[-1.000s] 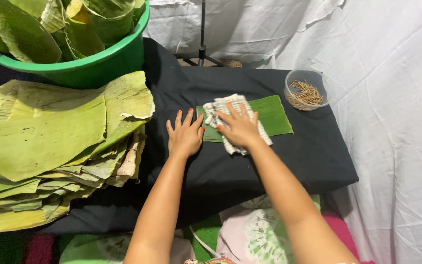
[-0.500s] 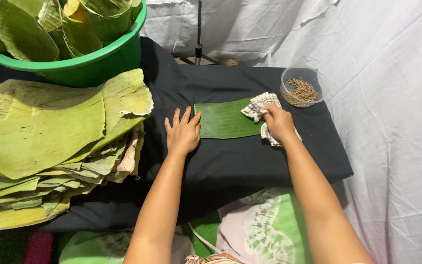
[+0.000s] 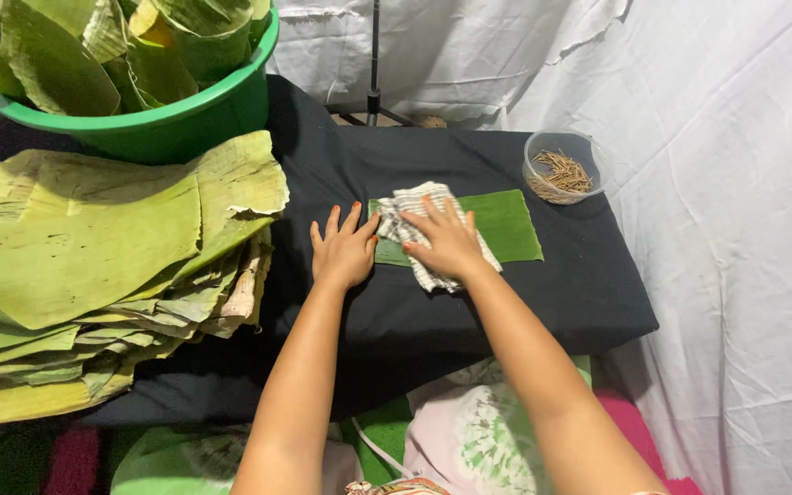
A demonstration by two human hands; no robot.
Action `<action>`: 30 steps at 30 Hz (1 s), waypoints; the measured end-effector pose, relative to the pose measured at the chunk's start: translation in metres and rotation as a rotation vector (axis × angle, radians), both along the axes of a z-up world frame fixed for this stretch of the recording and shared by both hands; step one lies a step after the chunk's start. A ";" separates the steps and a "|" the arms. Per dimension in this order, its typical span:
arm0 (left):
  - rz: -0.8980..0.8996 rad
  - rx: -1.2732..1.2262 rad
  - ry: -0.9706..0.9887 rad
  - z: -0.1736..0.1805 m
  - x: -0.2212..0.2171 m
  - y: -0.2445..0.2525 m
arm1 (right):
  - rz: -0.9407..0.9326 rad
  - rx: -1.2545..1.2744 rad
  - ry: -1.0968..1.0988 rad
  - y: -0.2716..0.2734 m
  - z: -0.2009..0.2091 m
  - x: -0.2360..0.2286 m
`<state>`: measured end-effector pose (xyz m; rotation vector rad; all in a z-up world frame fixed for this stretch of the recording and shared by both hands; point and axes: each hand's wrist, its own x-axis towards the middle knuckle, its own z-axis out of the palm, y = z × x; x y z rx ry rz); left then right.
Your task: Cleaning and folding banana leaves into cone shapes for food wrapping.
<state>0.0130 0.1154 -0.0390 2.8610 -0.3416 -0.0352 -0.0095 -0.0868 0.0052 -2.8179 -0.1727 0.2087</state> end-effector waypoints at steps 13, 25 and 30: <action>0.026 -0.046 0.021 0.016 -0.006 -0.002 | -0.183 -0.105 -0.141 -0.133 -0.035 -0.019; 0.020 -0.078 0.006 0.015 -0.006 0.001 | -0.400 0.182 -0.548 -0.209 -0.011 -0.069; -0.039 -0.301 -0.040 0.025 -0.018 0.009 | -0.477 0.079 -0.528 -0.231 0.005 -0.090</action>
